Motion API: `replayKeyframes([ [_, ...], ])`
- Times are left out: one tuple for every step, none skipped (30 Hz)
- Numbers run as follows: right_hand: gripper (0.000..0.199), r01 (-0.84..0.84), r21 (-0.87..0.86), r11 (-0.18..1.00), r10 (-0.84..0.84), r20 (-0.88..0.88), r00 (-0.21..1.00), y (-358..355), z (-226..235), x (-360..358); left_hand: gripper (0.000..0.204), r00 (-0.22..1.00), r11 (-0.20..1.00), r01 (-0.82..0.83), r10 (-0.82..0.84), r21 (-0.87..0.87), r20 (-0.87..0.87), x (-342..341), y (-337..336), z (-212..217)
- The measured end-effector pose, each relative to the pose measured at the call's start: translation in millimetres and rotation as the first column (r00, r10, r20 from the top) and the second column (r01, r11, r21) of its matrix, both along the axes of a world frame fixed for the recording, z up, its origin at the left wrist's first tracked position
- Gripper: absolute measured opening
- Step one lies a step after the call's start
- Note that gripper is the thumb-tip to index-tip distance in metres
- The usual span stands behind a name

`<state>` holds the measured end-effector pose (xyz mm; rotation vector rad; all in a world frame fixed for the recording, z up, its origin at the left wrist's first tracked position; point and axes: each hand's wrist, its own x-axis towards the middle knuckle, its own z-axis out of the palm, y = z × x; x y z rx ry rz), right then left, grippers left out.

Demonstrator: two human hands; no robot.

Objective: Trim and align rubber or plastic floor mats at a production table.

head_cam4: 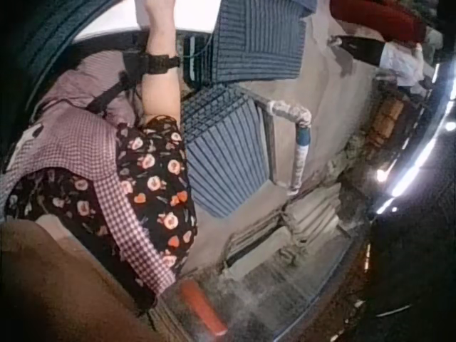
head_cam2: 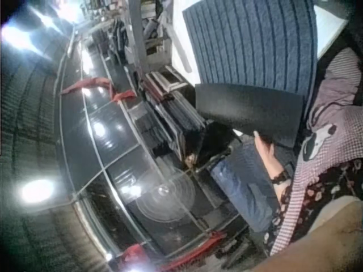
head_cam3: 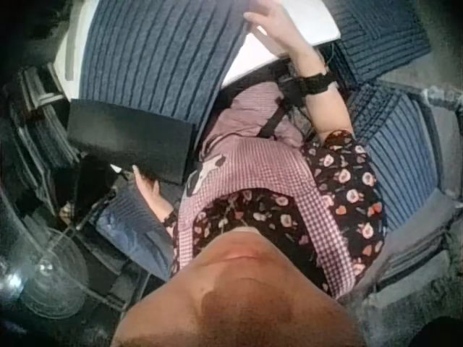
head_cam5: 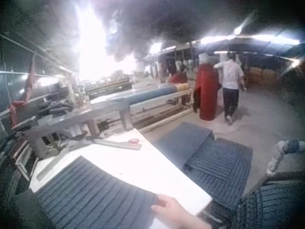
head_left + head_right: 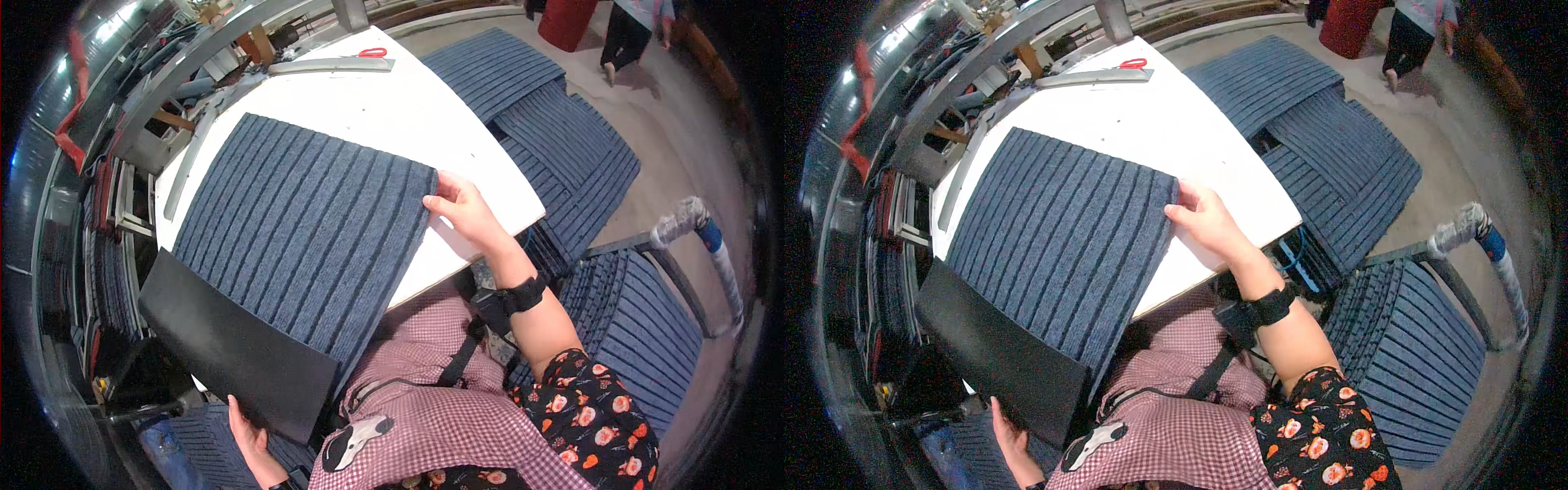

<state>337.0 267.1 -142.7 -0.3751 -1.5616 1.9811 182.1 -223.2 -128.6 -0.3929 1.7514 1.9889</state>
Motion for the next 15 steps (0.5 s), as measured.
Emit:
replayKeyframes([
  [0.034, 0.013, 0.0, 1.0, -0.013, 0.003, 1.0, 2, -2, 0, 0.042, 1.0, 1.0, 0.013, -0.013, 0.0, 0.003, -1, 4, 2],
  [0.033, 0.037, 0.058, 0.998, -0.038, 0.015, 0.999, 4, -8, 3, 0.044, 0.998, 0.993, 0.015, -0.021, -0.115, -0.054, 0, 7, 2],
  [0.032, 0.069, 0.119, 0.991, -0.073, 0.033, 0.997, 7, -8, 8, 0.047, 0.993, 0.974, 0.021, -0.046, -0.225, -0.105, 0, 14, 1],
  [0.034, 0.11, 0.159, 0.981, -0.146, 0.231, 0.962, 3, -7, 7, 0.048, 0.986, 0.953, 0.029, -0.077, -0.3, -0.148, 6, 18, 6],
  [0.041, 0.192, 0.25, 0.949, -0.266, 0.305, 0.915, -1, -14, 4, 0.049, 0.974, 0.932, 0.055, -0.129, -0.359, -0.186, 12, 25, 12],
  [0.05, 0.203, 0.23, 0.952, -0.269, 0.305, 0.914, -5, -12, -2, 0.053, 0.968, 0.938, 0.146, -0.202, -0.315, -0.15, 5, 9, 9],
  [0.054, 0.185, 0.305, 0.934, -0.286, 0.331, 0.899, -9, -7, -4, 0.052, 0.978, 0.644, -0.041, -0.129, -0.764, -0.161, 41, 70, 65],
  [0.054, 0.265, 0.487, 0.832, -0.441, 0.291, 0.849, -7, -21, -10, 0.048, 0.948, 0.634, -0.082, -0.189, -0.769, -0.257, 32, 41, 55],
  [0.053, 0.195, 0.401, 0.895, -0.352, 0.368, 0.86, -8, -9, -9, 0.042, 0.909, 0.504, -0.053, -0.333, -0.862, -0.251, 14, 6, 50],
  [0.05, 0.166, 0.377, 0.911, -0.326, 0.412, 0.851, -12, 2, -9, 0.037, 0.898, 0.651, -0.105, -0.263, -0.752, -0.353, 12, 5, 58],
  [0.048, 0.192, 0.404, 0.894, -0.339, 0.333, 0.88, -12, 0, -4, 0.04, 0.811, 0.836, -0.009, -0.316, -0.549, -0.493, 21, 17, 68],
  [0.044, 0.274, 0.507, 0.817, -0.445, 0.252, 0.859, -9, -9, 1, 0.05, 0.783, 0.837, 0.092, -0.395, -0.54, -0.48, 5, 4, 66],
  [0.042, 0.31, 0.472, 0.825, -0.443, 0.201, 0.874, -10, -5, 5, 0.053, 0.774, 0.871, 0.096, -0.37, -0.482, -0.515, 8, 10, 75],
  [0.04, 0.335, 0.432, 0.837, -0.433, 0.15, 0.889, -12, -3, 5, 0.057, 0.768, 0.9, 0.093, -0.337, -0.426, -0.545, 14, 19, 82],
  [0.039, 0.313, 0.346, 0.885, -0.401, 0.222, 0.889, -11, -5, 11, 0.057, 0.735, 0.946, 0.198, -0.317, -0.257, -0.6, 12, 22, 77],
])
